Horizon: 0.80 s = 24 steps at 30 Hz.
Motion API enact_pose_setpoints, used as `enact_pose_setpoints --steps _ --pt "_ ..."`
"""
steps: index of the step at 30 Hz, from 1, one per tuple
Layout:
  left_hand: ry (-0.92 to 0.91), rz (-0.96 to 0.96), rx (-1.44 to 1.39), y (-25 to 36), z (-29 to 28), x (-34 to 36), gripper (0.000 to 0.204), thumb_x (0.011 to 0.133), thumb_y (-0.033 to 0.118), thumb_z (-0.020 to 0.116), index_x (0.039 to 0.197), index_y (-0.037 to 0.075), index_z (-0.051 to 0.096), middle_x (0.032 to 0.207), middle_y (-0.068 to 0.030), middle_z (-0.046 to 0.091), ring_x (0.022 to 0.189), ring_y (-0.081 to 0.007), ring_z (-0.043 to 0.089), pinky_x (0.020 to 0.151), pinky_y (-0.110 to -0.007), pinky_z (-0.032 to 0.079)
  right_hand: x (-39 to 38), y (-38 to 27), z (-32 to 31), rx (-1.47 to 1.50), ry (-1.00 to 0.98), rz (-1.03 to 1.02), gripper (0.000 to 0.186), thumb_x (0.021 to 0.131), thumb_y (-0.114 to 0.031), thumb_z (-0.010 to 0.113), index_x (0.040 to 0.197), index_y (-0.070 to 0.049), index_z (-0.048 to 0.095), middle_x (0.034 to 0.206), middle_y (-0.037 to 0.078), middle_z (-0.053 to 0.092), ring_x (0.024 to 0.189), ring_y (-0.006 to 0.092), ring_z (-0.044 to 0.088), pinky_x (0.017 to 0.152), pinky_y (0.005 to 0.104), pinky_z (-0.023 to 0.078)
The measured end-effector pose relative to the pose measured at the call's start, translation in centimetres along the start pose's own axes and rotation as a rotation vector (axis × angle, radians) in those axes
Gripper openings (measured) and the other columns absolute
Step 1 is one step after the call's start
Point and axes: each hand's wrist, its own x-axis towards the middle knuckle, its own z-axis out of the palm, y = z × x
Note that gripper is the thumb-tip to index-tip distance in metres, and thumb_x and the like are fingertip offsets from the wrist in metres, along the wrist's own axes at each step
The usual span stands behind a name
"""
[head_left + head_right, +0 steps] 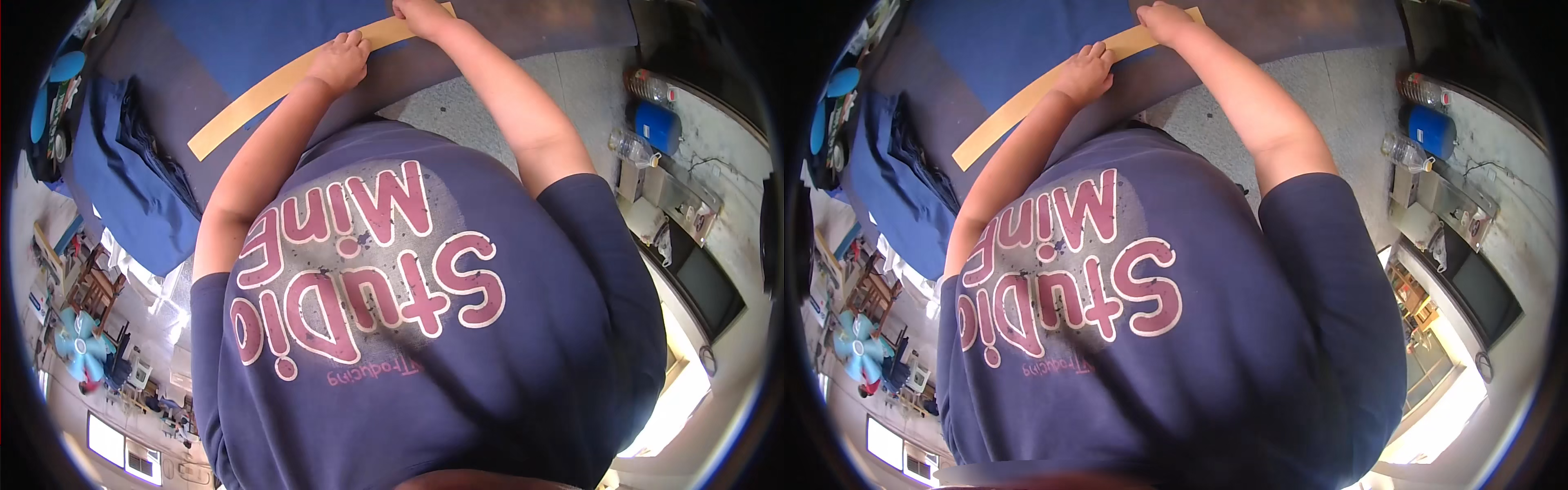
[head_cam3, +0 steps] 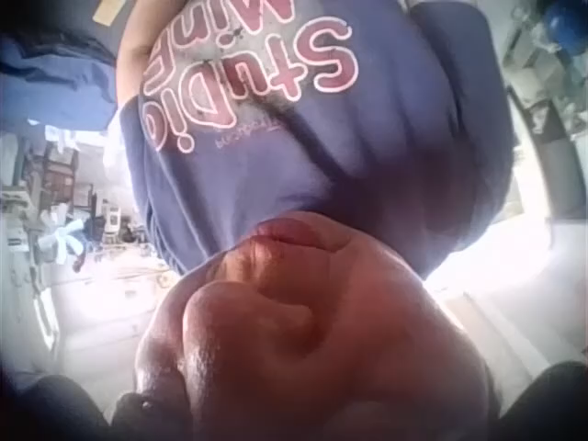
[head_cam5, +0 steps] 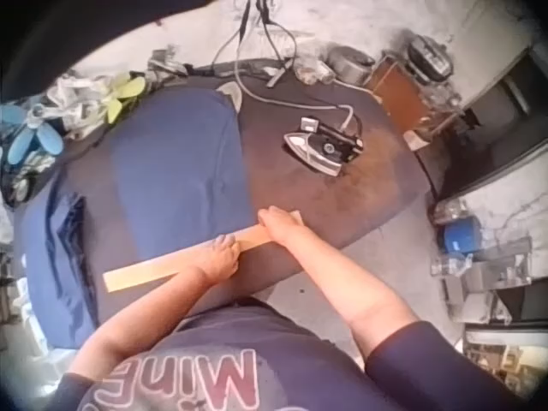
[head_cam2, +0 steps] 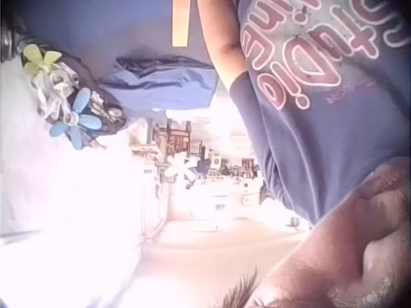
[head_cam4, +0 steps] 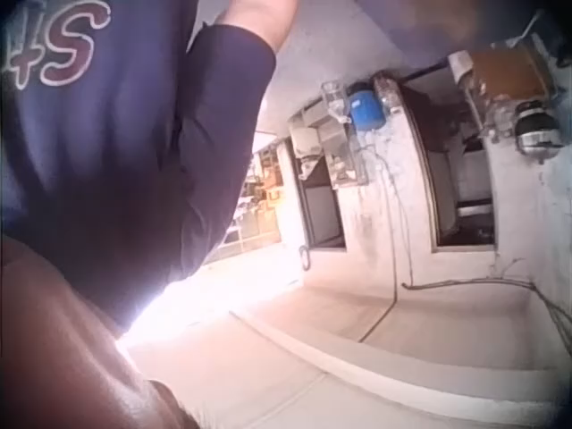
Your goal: Ironing a blue garment using a wooden template and then folding it.
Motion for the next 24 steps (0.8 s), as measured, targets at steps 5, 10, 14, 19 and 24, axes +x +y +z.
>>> enact_pose_setpoints --steps 5,10,14,19,24 --pt "-0.040 0.092 0.275 -0.2 1.8 0.5 0.018 0.081 0.012 0.058 0.097 0.004 0.055 0.106 -0.0121 0.056 0.101 -0.0307 0.057 0.083 -0.042 0.051 -1.6 -0.4 -0.3 0.052 0.074 0.011 0.014 0.087 -0.015 0.050 0.096 -0.005 0.056 0.102 0.024 0.057 0.097 0.0416 0.057 0.083 0.0478 0.045" --pt "0.065 -0.075 -0.079 -1.4 1.8 0.8 0.009 0.081 0.011 0.057 0.087 0.005 0.059 0.093 -0.0116 0.060 0.093 -0.0321 0.060 0.082 -0.041 0.050 -4.2 -0.8 0.2 0.034 0.165 -0.126 0.022 0.079 -0.020 0.068 0.098 -0.010 0.061 0.102 0.004 0.057 0.099 0.0238 0.054 0.086 0.0373 0.045" --pt "0.088 -0.081 -0.143 -1.5 1.6 0.8 0.007 0.081 0.011 0.057 0.085 0.006 0.059 0.092 -0.0107 0.059 0.094 -0.0319 0.059 0.082 -0.041 0.049 -4.6 -0.5 -0.2 0.004 0.015 -0.162 0.026 0.079 -0.025 0.069 0.100 -0.013 0.059 0.112 0.006 0.051 0.110 0.0292 0.048 0.093 0.0409 0.043" --pt "0.043 -0.069 -0.177 -1.8 1.3 0.8 0.011 0.080 0.014 0.060 0.088 0.007 0.057 0.092 -0.0104 0.059 0.093 -0.0318 0.059 0.083 -0.041 0.049 -4.4 -0.7 0.5 -0.006 0.078 -0.161 0.021 0.083 -0.030 0.065 0.094 -0.012 0.061 0.108 0.005 0.053 0.108 0.0267 0.049 0.092 0.0398 0.042" --pt "0.055 0.089 -0.047 -2.0 1.0 -0.3 0.042 0.082 0.011 0.058 0.123 0.017 0.052 0.099 -0.0095 0.058 0.096 -0.0299 0.059 0.084 -0.041 0.049 -4.1 -1.2 0.6 -0.017 0.065 -0.081 0.015 0.086 -0.025 0.061 0.092 -0.012 0.064 0.108 0.006 0.054 0.108 0.0269 0.050 0.093 0.0402 0.043"
